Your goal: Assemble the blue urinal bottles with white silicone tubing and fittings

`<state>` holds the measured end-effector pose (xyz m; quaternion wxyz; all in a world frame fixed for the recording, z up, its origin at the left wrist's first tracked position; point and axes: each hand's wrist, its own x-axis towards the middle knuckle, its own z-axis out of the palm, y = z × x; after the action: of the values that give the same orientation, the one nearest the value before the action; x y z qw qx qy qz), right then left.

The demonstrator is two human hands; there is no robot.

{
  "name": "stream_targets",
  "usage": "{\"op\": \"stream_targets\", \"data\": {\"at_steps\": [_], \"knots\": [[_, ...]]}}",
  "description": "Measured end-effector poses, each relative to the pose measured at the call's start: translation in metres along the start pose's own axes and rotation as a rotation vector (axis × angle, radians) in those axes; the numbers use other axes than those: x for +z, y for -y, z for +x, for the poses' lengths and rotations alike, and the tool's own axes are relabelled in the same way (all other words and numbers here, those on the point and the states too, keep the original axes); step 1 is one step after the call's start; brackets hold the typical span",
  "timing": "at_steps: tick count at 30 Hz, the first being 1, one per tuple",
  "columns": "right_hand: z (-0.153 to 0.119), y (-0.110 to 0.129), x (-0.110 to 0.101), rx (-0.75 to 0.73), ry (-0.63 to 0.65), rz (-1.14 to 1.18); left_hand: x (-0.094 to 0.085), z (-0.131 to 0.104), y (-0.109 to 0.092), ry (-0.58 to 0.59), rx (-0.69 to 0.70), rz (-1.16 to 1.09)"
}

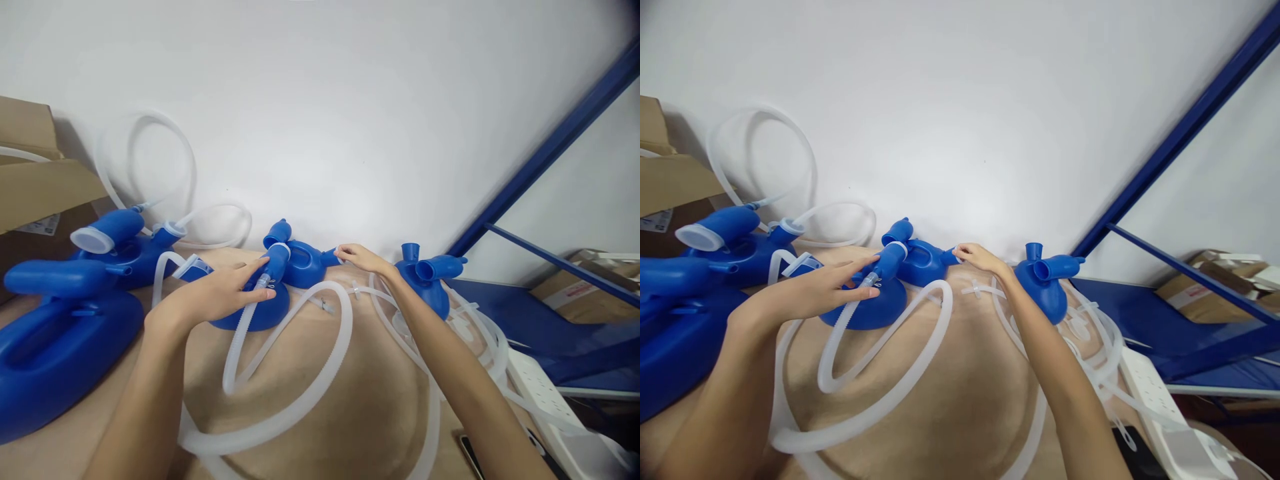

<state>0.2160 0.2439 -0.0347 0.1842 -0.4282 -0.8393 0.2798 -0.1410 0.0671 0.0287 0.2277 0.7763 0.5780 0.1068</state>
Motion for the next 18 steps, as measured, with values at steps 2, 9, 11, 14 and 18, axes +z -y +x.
{"op": "stream_targets", "data": {"at_steps": [2, 9, 11, 14, 18], "knots": [[-0.002, 0.004, 0.001, -0.017, 0.041, 0.016, 0.003, 0.003, 0.003, 0.015, -0.018, -0.017], [-0.008, 0.008, 0.007, -0.042, 0.088, 0.079, 0.02, 0.017, 0.005, 0.032, -0.064, 0.064], [-0.008, 0.006, 0.007, -0.043, 0.097, 0.093, 0.02, 0.018, 0.002, 0.054, -0.078, 0.108], [-0.006, 0.003, 0.006, -0.042, 0.105, 0.109, 0.019, 0.016, 0.002, 0.072, -0.055, 0.129], [-0.007, 0.002, 0.006, -0.038, 0.077, 0.124, 0.018, 0.013, 0.004, 0.071, -0.034, 0.12]]}}
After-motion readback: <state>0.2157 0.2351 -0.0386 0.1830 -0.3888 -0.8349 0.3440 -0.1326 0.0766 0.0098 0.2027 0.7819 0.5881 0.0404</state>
